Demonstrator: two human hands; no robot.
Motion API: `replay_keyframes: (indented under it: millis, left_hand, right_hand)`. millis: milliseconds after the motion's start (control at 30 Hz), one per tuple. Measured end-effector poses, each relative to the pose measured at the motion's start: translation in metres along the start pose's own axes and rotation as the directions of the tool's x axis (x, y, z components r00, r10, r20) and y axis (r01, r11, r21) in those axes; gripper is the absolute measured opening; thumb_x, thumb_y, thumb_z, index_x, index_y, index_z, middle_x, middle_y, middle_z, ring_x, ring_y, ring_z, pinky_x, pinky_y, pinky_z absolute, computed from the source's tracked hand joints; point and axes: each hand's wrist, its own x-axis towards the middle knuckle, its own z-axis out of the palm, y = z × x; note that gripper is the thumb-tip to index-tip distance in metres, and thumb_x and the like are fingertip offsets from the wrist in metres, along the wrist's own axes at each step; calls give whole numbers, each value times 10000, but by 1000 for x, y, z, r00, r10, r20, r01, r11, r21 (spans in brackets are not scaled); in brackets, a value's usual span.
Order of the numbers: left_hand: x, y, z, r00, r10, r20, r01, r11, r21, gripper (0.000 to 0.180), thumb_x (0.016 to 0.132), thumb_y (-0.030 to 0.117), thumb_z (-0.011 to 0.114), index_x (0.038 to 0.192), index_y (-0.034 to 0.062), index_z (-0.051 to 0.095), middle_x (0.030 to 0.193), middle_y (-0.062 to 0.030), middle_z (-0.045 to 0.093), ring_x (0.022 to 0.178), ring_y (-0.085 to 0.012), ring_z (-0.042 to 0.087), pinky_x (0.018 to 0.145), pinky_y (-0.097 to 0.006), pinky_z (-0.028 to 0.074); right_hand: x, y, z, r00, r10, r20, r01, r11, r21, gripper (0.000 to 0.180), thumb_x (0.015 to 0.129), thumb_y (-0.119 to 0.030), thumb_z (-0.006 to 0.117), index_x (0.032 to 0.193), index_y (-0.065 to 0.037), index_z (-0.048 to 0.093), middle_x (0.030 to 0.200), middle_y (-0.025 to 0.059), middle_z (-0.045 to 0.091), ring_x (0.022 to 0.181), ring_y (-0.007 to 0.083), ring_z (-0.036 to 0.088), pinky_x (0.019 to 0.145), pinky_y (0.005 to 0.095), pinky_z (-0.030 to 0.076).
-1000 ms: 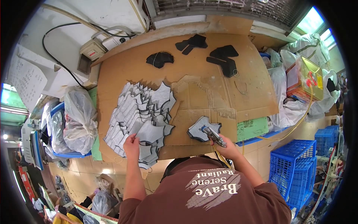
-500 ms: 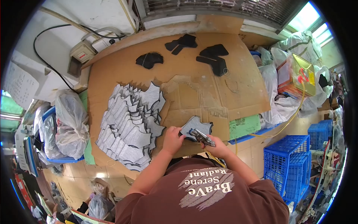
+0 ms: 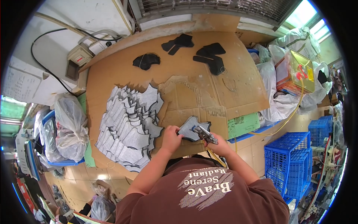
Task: Applying adhesive to shoe components using a spray gun.
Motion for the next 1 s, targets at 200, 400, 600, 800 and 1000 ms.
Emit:
replay_keyframes:
  millis: [200, 400, 600, 800, 1000]
  left_hand:
    - [3, -2, 2, 1000, -6, -18, 6, 1000, -2, 245, 632, 74, 711, 820, -11, 579, 756, -143, 570, 695, -279, 565, 642, -355, 463]
    - [0, 2, -8, 989, -125, -74, 113, 982, -150, 135, 701, 58, 646, 811, -12, 613, 749, -138, 620, 689, -260, 594, 634, -339, 470]
    - [-15, -29, -96, 895, -438, -85, 381, 850, -365, 149, 758, 76, 612, 864, -23, 645, 731, -69, 632, 626, -107, 579, 584, -240, 460]
    - [-67, -97, -195, 733, -607, -307, 407, 753, -518, 169, 780, 62, 611, 911, -44, 622, 773, -68, 622, 635, -110, 560, 566, -222, 457]
    - [-86, -167, -253, 606, -701, -377, 408, 680, -609, 126, 822, 32, 580, 938, -10, 606, 785, -34, 587, 648, -101, 533, 566, -214, 439]
  right_hand:
    - [-3, -8, -11, 994, 39, -99, -39, 999, -1, 193, 722, -32, 506, 908, -50, 554, 737, -7, 548, 712, 81, 485, 658, 243, 406]
    - [-4, -16, -11, 998, -17, -63, 13, 998, -53, 229, 704, -29, 498, 927, -52, 548, 801, 17, 568, 764, 119, 514, 714, 254, 416]
    - [-8, -13, -12, 1000, 21, -21, -21, 1000, -11, 231, 695, -34, 489, 921, -55, 533, 832, 23, 559, 775, 124, 504, 713, 259, 414]
    - [-4, -20, -6, 997, 53, 57, -52, 999, -6, 198, 701, -46, 500, 895, -53, 535, 798, 20, 540, 732, 112, 480, 681, 255, 411]
    - [-3, -21, -3, 996, 31, 88, -26, 998, -55, 190, 703, -47, 497, 889, -51, 537, 800, 26, 547, 734, 119, 486, 679, 258, 414]
